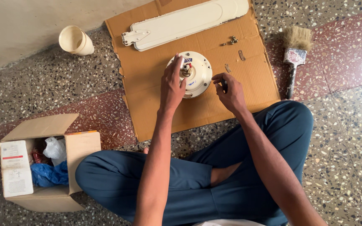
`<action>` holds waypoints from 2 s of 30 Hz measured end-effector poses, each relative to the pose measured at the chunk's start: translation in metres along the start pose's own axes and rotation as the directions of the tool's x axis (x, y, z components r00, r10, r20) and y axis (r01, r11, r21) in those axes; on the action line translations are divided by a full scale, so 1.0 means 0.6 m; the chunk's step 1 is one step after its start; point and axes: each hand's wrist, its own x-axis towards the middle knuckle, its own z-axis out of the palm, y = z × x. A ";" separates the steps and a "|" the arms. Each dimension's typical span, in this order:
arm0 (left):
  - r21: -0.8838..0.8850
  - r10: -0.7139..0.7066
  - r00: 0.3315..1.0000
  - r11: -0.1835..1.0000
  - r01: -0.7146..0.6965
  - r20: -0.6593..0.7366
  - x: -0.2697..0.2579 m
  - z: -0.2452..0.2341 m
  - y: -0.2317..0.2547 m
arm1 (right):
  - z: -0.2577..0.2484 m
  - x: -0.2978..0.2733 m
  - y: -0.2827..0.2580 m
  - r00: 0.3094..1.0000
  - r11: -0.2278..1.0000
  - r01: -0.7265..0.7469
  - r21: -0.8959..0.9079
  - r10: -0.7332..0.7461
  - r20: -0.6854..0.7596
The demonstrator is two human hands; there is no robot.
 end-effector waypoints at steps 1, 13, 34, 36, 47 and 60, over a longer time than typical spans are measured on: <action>-0.002 0.005 1.000 1.000 -0.005 0.020 0.004 0.000 -0.002 | 0.000 0.001 0.000 1.000 1.000 -0.012 -0.005 0.012 0.004; -0.055 0.025 0.997 0.998 -0.021 0.078 0.032 0.016 -0.004 | 0.002 0.005 0.004 1.000 0.999 0.010 0.036 -0.010 0.006; 0.019 -0.135 0.991 0.991 0.135 -0.009 0.015 -0.021 0.006 | 0.007 0.005 0.003 0.999 0.999 -0.042 0.028 0.041 0.019; 0.005 -0.125 0.992 0.992 0.125 -0.015 0.015 -0.023 0.007 | 0.006 0.006 0.004 0.999 0.999 -0.031 0.027 0.031 0.017; -0.011 -0.123 0.991 0.992 0.122 -0.060 0.020 -0.038 0.023 | 0.007 0.006 0.006 0.999 0.999 -0.033 0.016 0.033 0.020; -0.042 -0.128 0.986 0.991 0.124 -0.103 0.005 -0.023 0.020 | 0.011 0.005 0.010 1.000 0.999 0.013 0.029 -0.013 0.007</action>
